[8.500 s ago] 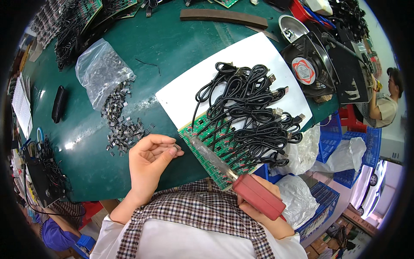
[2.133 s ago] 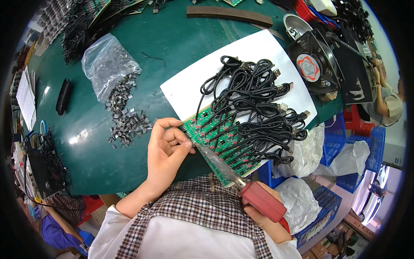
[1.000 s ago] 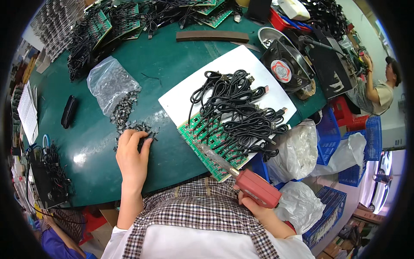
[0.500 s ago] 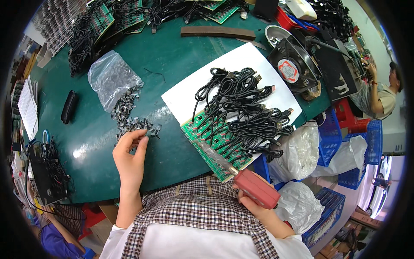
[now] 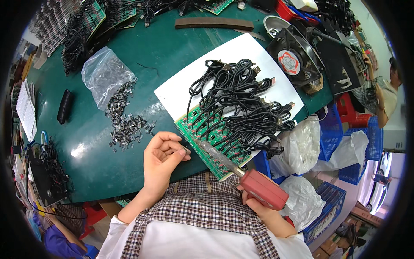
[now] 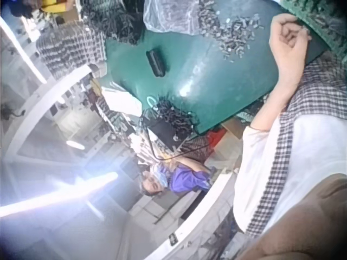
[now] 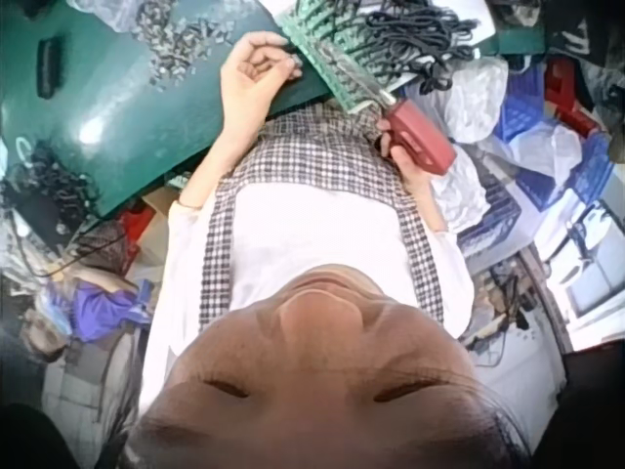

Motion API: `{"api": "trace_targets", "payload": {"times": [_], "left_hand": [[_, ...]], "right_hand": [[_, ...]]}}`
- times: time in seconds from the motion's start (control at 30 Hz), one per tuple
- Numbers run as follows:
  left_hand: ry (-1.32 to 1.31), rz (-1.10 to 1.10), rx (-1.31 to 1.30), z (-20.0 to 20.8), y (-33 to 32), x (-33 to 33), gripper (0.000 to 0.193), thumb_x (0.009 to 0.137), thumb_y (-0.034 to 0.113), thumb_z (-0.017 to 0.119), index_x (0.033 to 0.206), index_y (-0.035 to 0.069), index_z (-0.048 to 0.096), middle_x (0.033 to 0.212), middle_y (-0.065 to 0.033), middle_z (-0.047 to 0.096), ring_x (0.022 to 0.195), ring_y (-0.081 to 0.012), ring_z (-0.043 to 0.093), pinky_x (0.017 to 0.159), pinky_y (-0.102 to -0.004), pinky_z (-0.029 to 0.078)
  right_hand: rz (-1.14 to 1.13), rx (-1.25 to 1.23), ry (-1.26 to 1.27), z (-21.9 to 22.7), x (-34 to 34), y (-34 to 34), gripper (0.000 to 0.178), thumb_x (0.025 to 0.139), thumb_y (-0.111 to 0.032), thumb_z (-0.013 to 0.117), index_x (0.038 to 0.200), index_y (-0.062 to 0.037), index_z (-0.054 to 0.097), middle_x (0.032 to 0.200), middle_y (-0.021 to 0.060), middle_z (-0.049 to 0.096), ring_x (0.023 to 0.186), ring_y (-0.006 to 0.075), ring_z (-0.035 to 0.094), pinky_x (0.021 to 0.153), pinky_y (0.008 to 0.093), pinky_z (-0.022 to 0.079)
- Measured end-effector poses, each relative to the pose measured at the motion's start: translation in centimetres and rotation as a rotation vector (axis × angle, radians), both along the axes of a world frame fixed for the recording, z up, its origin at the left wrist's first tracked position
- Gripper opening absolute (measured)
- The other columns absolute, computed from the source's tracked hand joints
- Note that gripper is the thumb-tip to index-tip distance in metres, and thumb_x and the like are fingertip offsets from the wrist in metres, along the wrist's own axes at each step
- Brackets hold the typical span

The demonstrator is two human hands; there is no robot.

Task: The person assembles electronics by picking up electronic components by hand, positioning them onto circuit boards, and soldering them using a soldering gun, then sets completed circuit boards into a box.

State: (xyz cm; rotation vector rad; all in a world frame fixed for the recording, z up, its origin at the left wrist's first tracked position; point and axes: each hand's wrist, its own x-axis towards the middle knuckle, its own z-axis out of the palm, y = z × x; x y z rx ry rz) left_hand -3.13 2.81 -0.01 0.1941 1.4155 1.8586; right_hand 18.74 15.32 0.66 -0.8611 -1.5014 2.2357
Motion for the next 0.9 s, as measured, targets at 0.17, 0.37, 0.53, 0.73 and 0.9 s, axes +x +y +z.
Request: {"api": "trace_targets", "payload": {"times": [0.17, 0.37, 0.53, 0.73, 0.9], "left_hand": [[0.041, 0.042, 0.045, -0.6, 1.2, 0.7, 0.022, 0.079, -0.008, 0.051, 0.098, 0.0, 0.042, 0.079, -0.0053, 0.055, 0.072, -0.0087, 0.055, 0.067, -0.0206, 0.047], [0.114, 0.055, 0.006, -0.6, 1.3, 1.0, 0.023, 0.08, -0.008, 0.05, 0.098, 0.002, 0.039, 0.078, -0.0057, 0.053, 0.071, -0.0087, 0.054, 0.066, -0.0211, 0.046], [0.122, 0.072, 0.007, -0.6, 1.5, 1.1, 0.022, 0.08, -0.008, 0.05, 0.096, 0.002, 0.039, 0.078, -0.0063, 0.053, 0.071, -0.0091, 0.054, 0.066, -0.0211, 0.046], [0.131, 0.069, -0.004, -0.8, 1.4, 1.1, 0.022, 0.08, -0.008, 0.049, 0.095, 0.002, 0.038, 0.078, -0.0069, 0.053, 0.07, -0.0091, 0.054, 0.066, -0.021, 0.046], [0.134, 0.077, 0.003, -0.8, 1.5, 1.2, 0.021, 0.08, -0.008, 0.049, 0.094, 0.002, 0.038, 0.078, -0.0065, 0.053, 0.07, -0.0091, 0.054, 0.066, -0.0212, 0.046]], "right_hand": [[0.033, -0.018, -0.033, 0.4, 0.4, 0.3, 0.071, 0.066, -0.025, 0.077, 0.118, 0.0063, 0.039, 0.092, 0.0157, 0.061, 0.059, 0.0123, 0.055, 0.052, 0.02, 0.043], [0.043, -0.023, -0.049, 0.5, 0.2, 0.2, 0.066, 0.067, -0.024, 0.076, 0.115, 0.0067, 0.042, 0.091, 0.015, 0.061, 0.062, 0.0112, 0.055, 0.054, 0.0191, 0.043], [0.038, -0.072, -0.046, 0.2, 0.3, 0.3, 0.065, 0.066, -0.023, 0.076, 0.112, 0.008, 0.043, 0.088, 0.0123, 0.061, 0.068, 0.0101, 0.056, 0.058, 0.0183, 0.045], [0.053, -0.015, -0.043, -0.4, 0.7, 0.3, 0.061, 0.066, -0.02, 0.076, 0.111, 0.0078, 0.045, 0.085, 0.0093, 0.061, 0.071, 0.0097, 0.057, 0.061, 0.0177, 0.046], [0.046, -0.002, -0.093, -1.0, 1.0, 0.2, 0.059, 0.066, -0.019, 0.075, 0.11, 0.0073, 0.047, 0.082, 0.0068, 0.06, 0.069, 0.0093, 0.056, 0.061, 0.019, 0.045]]}}
